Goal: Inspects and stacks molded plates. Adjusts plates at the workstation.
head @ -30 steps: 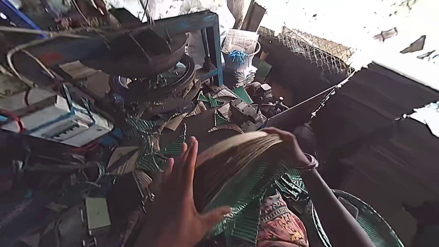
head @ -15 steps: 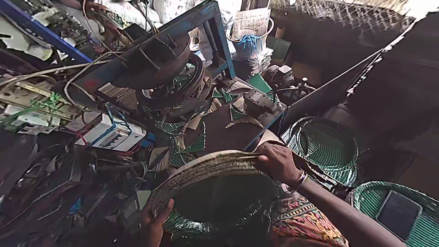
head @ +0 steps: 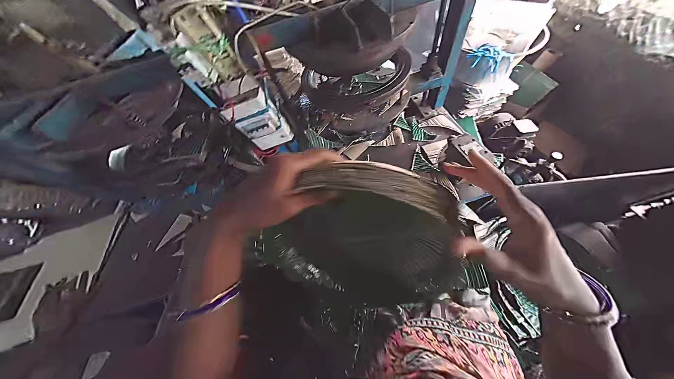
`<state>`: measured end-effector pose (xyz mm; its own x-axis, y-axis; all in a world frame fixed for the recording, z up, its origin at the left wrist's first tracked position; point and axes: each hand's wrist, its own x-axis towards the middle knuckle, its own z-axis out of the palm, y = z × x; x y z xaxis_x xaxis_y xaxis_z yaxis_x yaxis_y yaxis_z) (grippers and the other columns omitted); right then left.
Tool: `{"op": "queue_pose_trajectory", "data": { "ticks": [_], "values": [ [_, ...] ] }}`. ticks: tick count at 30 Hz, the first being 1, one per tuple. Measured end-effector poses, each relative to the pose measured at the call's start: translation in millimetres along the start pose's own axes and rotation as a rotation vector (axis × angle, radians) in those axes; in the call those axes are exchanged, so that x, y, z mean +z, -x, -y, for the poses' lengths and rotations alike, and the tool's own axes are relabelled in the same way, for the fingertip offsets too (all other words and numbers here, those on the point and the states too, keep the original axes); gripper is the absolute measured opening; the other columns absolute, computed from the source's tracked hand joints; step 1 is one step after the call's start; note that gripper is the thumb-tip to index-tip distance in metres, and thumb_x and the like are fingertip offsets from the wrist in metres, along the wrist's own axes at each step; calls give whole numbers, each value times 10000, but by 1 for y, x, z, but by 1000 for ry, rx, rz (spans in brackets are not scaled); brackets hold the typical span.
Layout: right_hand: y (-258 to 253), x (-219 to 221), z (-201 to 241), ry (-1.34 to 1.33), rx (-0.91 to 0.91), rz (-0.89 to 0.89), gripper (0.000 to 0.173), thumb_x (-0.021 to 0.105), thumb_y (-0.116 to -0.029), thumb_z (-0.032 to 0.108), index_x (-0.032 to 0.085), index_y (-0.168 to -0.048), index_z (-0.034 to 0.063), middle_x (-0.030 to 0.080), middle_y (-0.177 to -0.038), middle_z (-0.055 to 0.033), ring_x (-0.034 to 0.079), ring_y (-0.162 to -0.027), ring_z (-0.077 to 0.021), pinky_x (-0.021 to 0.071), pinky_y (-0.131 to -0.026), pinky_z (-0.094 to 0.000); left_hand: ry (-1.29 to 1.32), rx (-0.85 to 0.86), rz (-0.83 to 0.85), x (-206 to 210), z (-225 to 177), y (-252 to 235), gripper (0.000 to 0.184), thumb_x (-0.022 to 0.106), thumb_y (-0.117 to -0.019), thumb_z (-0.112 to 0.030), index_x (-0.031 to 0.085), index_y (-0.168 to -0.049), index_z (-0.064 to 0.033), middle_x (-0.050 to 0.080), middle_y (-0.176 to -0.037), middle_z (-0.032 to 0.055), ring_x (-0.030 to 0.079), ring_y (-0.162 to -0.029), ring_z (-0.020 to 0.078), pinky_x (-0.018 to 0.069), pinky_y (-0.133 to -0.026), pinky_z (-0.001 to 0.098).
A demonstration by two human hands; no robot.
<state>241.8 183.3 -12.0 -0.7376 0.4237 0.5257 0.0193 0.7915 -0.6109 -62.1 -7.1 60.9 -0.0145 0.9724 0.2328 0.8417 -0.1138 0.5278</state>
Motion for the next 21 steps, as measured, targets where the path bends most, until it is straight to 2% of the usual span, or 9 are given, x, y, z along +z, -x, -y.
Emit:
{"op": "queue_pose_trajectory", "data": {
  "ticks": [2,4,6,9,12,14,16,18,21],
  "values": [
    [-17,8,39,185,9,-32,1020,704,-829,676,345,-1587,95,659,-1337,-124,674,-1134,-270,566,-899,-538,-54,106,139,19,-26,-55,457,766,-868,-243,574,-1261,-109,683,-994,-7,666,-880,91,587,-776,331],
    [-17,1,24,267,34,-114,783,762,-851,525,536,-1461,89,727,-1110,-131,710,-913,-259,577,-744,-513,-43,119,141,33,-47,-76,561,848,-837,-219,510,-1259,-73,665,-945,29,664,-819,113,580,-719,312],
    [6,-12,-22,202,-5,-114,545,746,-899,467,689,-1260,63,731,-1097,-80,688,-976,-93,574,-859,-313,7,117,111,55,-55,-77,657,888,-787,-272,501,-1280,-77,688,-1022,33,688,-875,131,597,-736,341],
    [79,-21,-97,49,104,-262,545,745,-908,471,698,-1133,-23,743,-1100,-1,651,-1058,64,539,-968,-177,111,58,113,105,-46,-56,821,882,-771,-385,457,-1427,-136,643,-1291,23,659,-1126,146,588,-916,400],
    [160,-30,-131,-143,460,-565,601,720,-932,404,541,-1284,-49,696,-1161,56,650,-1075,42,555,-972,-202,389,-2,16,183,-31,-14,984,895,-750,-355,370,-1540,-92,452,-1554,87,468,-1407,162,445,-1153,372],
    [194,-31,-129,-183,784,-745,668,654,-966,348,378,-1422,-54,627,-1222,-34,635,-1086,-6,561,-944,-227,537,-25,-63,230,-39,12,1032,911,-729,-320,356,-1554,-44,398,-1586,159,405,-1461,191,392,-1199,348],
    [205,-34,-127,-179,1033,-807,623,508,-1056,237,243,-1540,-50,498,-1436,-167,556,-1239,-80,491,-1042,-256,587,-18,-205,273,-49,30,986,893,-735,-324,388,-1541,-65,404,-1569,204,406,-1460,227,381,-1196,357],
    [198,-37,-126,-247,1152,-896,524,459,-1082,126,278,-1541,-51,484,-1473,-209,560,-1267,-147,479,-1071,-293,681,-4,-306,308,-48,46,828,841,-824,-410,452,-1510,-160,474,-1528,110,466,-1408,155,428,-1161,321],
    [211,-24,-150,-281,917,-880,464,416,-1094,98,295,-1485,-122,539,-1344,-247,613,-1119,-122,526,-929,-231,757,-8,-314,316,-31,61,317,723,-950,-268,646,-1232,-144,687,-1183,12,647,-1115,60,542,-995,261]
  ]
}}
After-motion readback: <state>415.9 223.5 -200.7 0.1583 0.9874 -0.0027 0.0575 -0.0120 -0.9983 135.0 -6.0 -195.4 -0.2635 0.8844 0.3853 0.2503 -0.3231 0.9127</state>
